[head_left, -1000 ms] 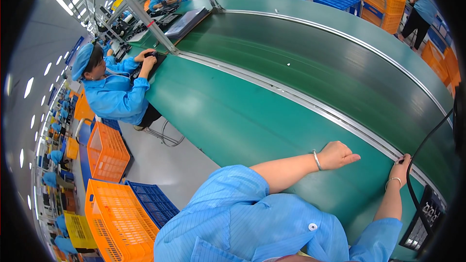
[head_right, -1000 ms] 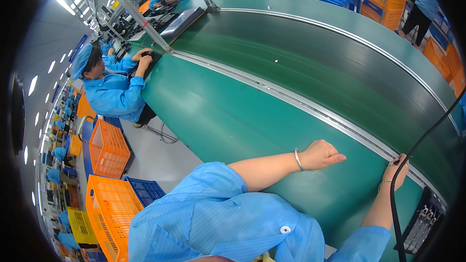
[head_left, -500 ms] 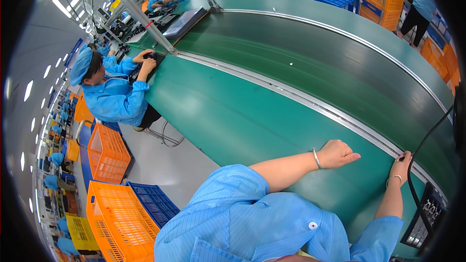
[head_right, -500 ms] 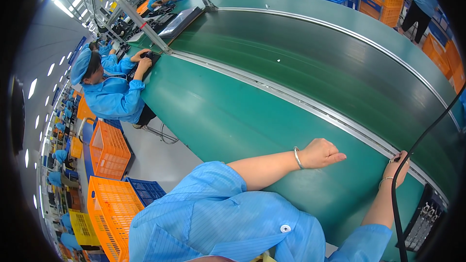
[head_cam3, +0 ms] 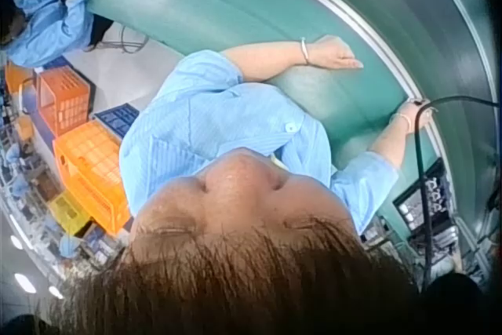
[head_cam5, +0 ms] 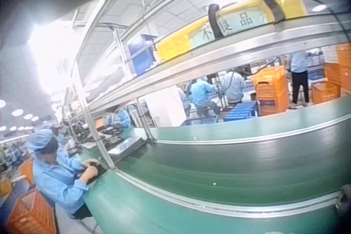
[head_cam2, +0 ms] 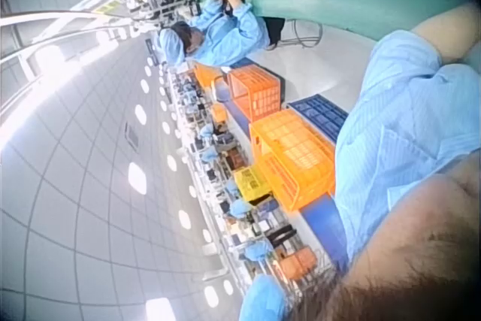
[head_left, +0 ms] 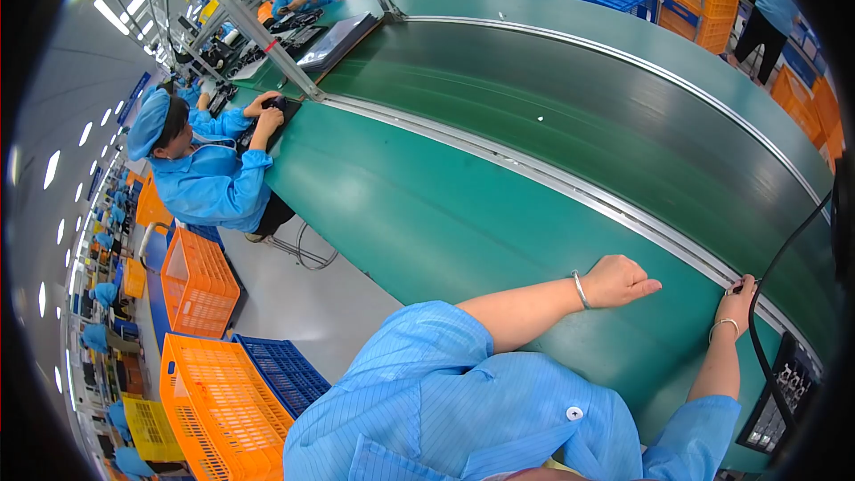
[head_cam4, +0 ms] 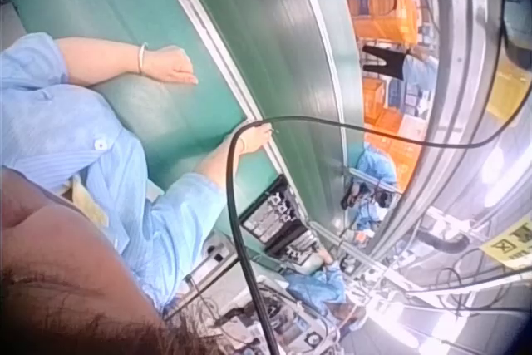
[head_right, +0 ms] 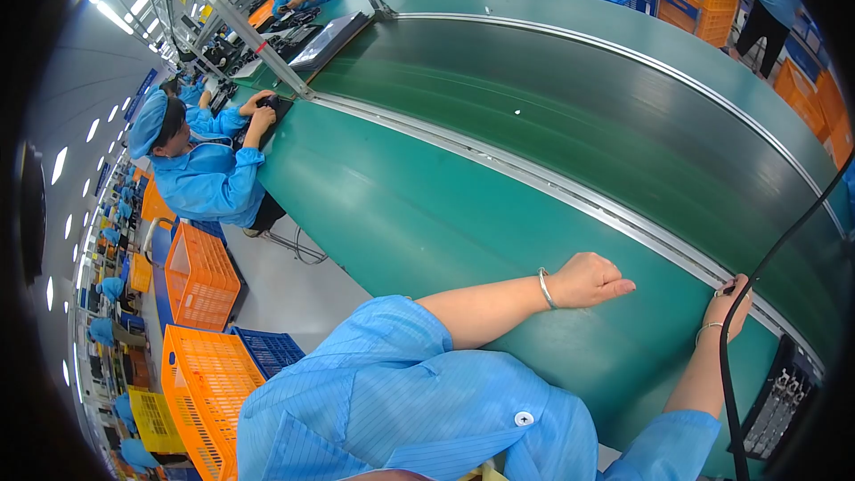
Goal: Assembling and inspecting electronic components on a production assembly line.
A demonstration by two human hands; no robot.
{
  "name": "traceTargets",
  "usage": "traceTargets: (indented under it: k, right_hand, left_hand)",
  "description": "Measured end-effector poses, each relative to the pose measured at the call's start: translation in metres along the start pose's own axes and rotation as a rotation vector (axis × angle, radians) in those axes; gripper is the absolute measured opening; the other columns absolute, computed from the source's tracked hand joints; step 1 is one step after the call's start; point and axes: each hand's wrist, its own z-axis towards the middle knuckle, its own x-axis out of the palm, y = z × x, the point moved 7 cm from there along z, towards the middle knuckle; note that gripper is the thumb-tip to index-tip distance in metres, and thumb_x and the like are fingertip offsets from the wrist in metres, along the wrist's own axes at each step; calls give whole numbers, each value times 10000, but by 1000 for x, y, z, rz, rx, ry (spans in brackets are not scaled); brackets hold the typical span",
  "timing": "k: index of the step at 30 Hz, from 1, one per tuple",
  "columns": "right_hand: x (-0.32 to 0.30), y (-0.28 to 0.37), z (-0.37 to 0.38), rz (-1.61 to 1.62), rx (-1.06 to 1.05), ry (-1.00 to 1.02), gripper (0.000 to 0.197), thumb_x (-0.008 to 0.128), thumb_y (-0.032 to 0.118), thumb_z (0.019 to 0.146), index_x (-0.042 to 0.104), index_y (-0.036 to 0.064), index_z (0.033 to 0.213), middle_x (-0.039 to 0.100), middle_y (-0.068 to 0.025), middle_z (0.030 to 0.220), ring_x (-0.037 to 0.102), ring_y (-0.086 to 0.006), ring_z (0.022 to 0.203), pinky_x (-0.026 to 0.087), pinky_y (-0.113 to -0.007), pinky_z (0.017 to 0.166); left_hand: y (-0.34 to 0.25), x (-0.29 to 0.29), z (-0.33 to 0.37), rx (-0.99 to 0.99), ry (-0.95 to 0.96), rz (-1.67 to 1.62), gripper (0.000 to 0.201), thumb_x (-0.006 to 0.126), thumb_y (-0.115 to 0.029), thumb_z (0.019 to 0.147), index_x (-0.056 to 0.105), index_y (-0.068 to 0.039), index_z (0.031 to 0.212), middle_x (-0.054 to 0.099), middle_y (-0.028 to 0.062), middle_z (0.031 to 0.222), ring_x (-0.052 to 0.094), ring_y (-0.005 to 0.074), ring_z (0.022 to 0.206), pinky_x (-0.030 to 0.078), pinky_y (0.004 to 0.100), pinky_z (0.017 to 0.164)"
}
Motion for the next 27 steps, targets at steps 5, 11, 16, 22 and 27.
traceTargets:
  k: [5, 11, 16, 22, 27]
  right_hand:
    - [4, -4, 0, 32, 1, -4, 117, 500, 65, 917, 564, 92, 1010, 604, -111, 908, 592, -275, 826, 465, -381, 706]
    - [6, -12, 0, 12, 32, 69, 152, 479, 97, 943, 554, 98, 1076, 590, -146, 1012, 567, -341, 905, 453, -418, 770]
    - [-5, -1, -5, 125, 16, 11, 385, 556, 7, 819, 619, 64, 1194, 655, -172, 1022, 625, -342, 966, 493, -430, 834]
    - [-3, 34, -3, -33, -9, 95, 291, 537, 88, 843, 630, 78, 1119, 646, -150, 1121, 584, -352, 1077, 480, -448, 900]
    - [-21, 28, -12, -15, 34, 7, 117, 600, 90, 817, 590, 80, 933, 609, -128, 1010, 567, -319, 1047, 486, -431, 901]
  left_hand:
    - [0, 0, -1, -5, 10, -6, 582, 517, -455, 981, 504, -49, 565, 522, 136, 567, 537, 336, 549, 422, 438, 523]
    - [-3, 3, -1, 2, 10, -13, 556, 529, -441, 977, 518, -55, 575, 531, 134, 577, 545, 335, 560, 423, 435, 525]
    - [2, 5, 2, -13, 31, 21, 501, 556, -429, 960, 579, -64, 617, 578, 149, 630, 568, 355, 598, 433, 447, 540]
    - [13, -17, -8, -6, 25, 48, 425, 619, -280, 945, 518, -40, 608, 506, 154, 596, 478, 324, 522, 375, 427, 492]
    - [10, -13, -5, 22, 56, -151, 439, 595, -230, 973, 431, -1, 636, 394, 120, 570, 375, 239, 513, 323, 373, 496]
